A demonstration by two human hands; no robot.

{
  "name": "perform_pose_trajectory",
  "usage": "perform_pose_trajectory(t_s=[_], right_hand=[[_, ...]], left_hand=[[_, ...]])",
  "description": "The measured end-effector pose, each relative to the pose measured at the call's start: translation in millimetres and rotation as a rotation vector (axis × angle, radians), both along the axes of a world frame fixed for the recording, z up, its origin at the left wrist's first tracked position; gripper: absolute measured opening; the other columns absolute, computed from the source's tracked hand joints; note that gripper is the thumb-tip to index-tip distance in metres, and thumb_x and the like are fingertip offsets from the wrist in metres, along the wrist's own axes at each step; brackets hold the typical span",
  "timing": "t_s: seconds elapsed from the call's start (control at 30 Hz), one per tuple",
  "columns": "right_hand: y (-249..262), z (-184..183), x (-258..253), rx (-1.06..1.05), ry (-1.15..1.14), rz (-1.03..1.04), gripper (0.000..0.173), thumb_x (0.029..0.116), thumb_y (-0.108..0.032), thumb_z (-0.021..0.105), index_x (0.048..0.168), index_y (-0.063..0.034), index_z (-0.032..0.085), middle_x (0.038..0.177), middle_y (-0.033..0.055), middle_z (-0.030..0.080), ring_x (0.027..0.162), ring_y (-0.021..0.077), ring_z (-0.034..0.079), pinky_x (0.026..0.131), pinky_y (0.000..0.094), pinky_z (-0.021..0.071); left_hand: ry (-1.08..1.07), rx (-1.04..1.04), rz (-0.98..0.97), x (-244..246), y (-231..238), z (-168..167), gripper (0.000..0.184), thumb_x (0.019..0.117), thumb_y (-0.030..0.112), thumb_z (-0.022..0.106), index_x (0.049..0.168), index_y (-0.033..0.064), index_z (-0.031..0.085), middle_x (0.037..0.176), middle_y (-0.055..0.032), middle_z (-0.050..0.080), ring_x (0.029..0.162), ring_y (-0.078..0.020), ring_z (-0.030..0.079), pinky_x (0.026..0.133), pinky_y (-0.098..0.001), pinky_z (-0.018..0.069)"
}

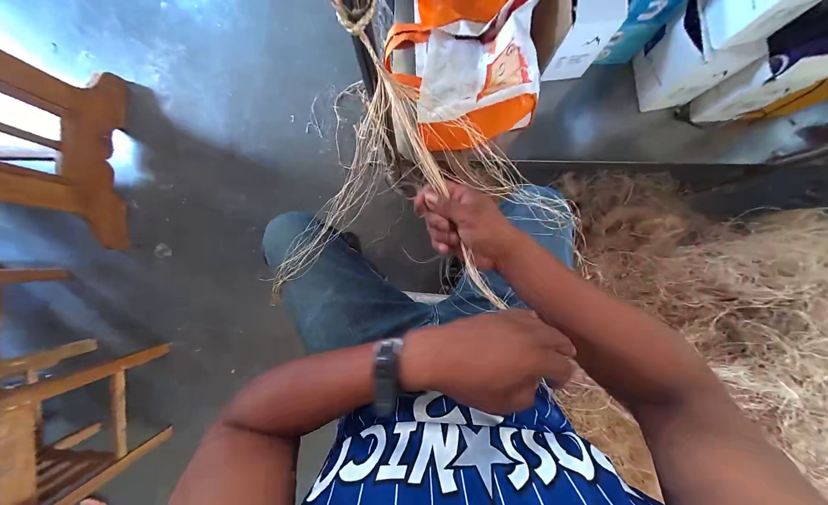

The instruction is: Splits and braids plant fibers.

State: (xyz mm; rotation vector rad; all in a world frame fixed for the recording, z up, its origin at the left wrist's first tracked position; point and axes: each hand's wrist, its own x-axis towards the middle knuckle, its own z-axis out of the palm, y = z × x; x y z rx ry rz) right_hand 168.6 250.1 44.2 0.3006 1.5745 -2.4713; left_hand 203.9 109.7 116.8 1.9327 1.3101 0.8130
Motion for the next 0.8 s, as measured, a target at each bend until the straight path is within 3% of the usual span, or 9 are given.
perform_pose_trajectory(t_s=[0.13, 0.2, 0.23, 0.33, 0.4, 0.5, 0.57, 0.7, 0.8], right_hand=[[2, 9, 97, 0.094, -0.071, 0.010, 0.026, 0.1096, -0.026, 0.039, 0.107, -0.0124, 0.061, 0.061, -0.0047, 0.046, 0.047, 0.0055, 0.045, 0.047, 0.0236, 0.0461], [7, 6, 141, 0.120, -0.081, 0.004, 0.026, 0.1093, -0.025, 0.042, 0.106, -0.0117, 0.064, 0.060, -0.0067, 0.045, 0.049, 0.0042, 0.045, 0.050, 0.0234, 0.0477], [9, 4, 161, 0.122, -0.083, -0.012, 0.027, 0.1091, -0.025, 0.043, 0.106, -0.0114, 0.066, 0.060, -0.0081, 0.045, 0.049, 0.0031, 0.045, 0.050, 0.0226, 0.0474], [14, 3, 217, 0.117, -0.111, -0.070, 0.026, 0.1085, -0.028, 0.048, 0.108, -0.0131, 0.069, 0.060, -0.0114, 0.046, 0.051, 0.0010, 0.046, 0.051, 0.0210, 0.0465], [20, 2, 252, 0.176, -0.166, -0.090, 0.026, 0.1074, -0.030, 0.051, 0.111, -0.0139, 0.071, 0.062, -0.0125, 0.050, 0.052, -0.0001, 0.048, 0.051, 0.0198, 0.0458], [31, -4, 316, 0.297, -0.359, -0.106, 0.027, 0.1039, -0.032, 0.055, 0.110, -0.0149, 0.074, 0.063, -0.0132, 0.054, 0.054, -0.0008, 0.049, 0.053, 0.0199, 0.0460], [43, -15, 364, 0.358, -0.550, -0.127, 0.024, 0.1000, -0.028, 0.057, 0.106, -0.0134, 0.076, 0.065, -0.0115, 0.057, 0.055, 0.0009, 0.052, 0.057, 0.0225, 0.0484], [65, -28, 445, 0.246, -0.674, -0.431, 0.017, 0.0939, -0.031, 0.063, 0.095, -0.0174, 0.073, 0.084, -0.0050, 0.071, 0.076, 0.0108, 0.068, 0.077, 0.0343, 0.0601], [82, -6, 429, 0.289, -0.663, -0.585, 0.015, 0.0911, -0.024, 0.062, 0.098, -0.0142, 0.070, 0.090, -0.0005, 0.075, 0.083, 0.0143, 0.072, 0.081, 0.0362, 0.0621]], left_hand=[[-0.404, 0.028, 0.631, -91, -39, 8, 0.019, 0.1018, 0.015, 0.059, 0.104, 0.0015, 0.072, 0.112, -0.0043, 0.071, 0.100, -0.0102, 0.067, 0.088, -0.0313, 0.0588], [-0.612, 0.034, 1.063, -129, -33, -10, 0.021, 0.1058, 0.020, 0.052, 0.112, 0.0036, 0.064, 0.104, -0.0018, 0.068, 0.093, -0.0113, 0.065, 0.084, -0.0334, 0.0564], [-0.761, -0.024, 1.167, -142, -26, -18, 0.027, 0.1091, 0.025, 0.045, 0.123, 0.0051, 0.057, 0.110, -0.0027, 0.066, 0.098, -0.0148, 0.065, 0.087, -0.0357, 0.0565], [-1.216, -0.214, 1.115, -152, 3, -36, 0.048, 0.1131, 0.041, 0.027, 0.144, 0.0087, 0.046, 0.127, -0.0092, 0.066, 0.113, -0.0250, 0.068, 0.096, -0.0460, 0.0575], [-1.370, -0.178, 1.026, -141, 23, -41, 0.048, 0.1141, 0.038, 0.019, 0.137, 0.0077, 0.048, 0.119, -0.0095, 0.069, 0.106, -0.0234, 0.070, 0.094, -0.0436, 0.0579], [-1.499, -0.070, 1.101, -129, 42, -51, 0.035, 0.1146, 0.031, 0.025, 0.117, 0.0117, 0.054, 0.088, -0.0026, 0.065, 0.080, -0.0168, 0.068, 0.081, -0.0384, 0.0612], [-1.543, -0.043, 1.122, -125, 42, -60, 0.030, 0.1143, 0.030, 0.026, 0.108, 0.0151, 0.052, 0.079, 0.0013, 0.058, 0.068, -0.0127, 0.062, 0.071, -0.0327, 0.0602], [-1.599, -0.042, 1.071, -105, 32, -75, 0.030, 0.1143, 0.030, 0.027, 0.105, 0.0170, 0.053, 0.077, 0.0028, 0.058, 0.069, -0.0118, 0.062, 0.072, -0.0324, 0.0600], [-1.538, -0.044, 1.041, -95, 30, -76, 0.026, 0.1144, 0.028, 0.029, 0.108, 0.0168, 0.052, 0.083, 0.0018, 0.062, 0.076, -0.0131, 0.066, 0.079, -0.0351, 0.0617]])
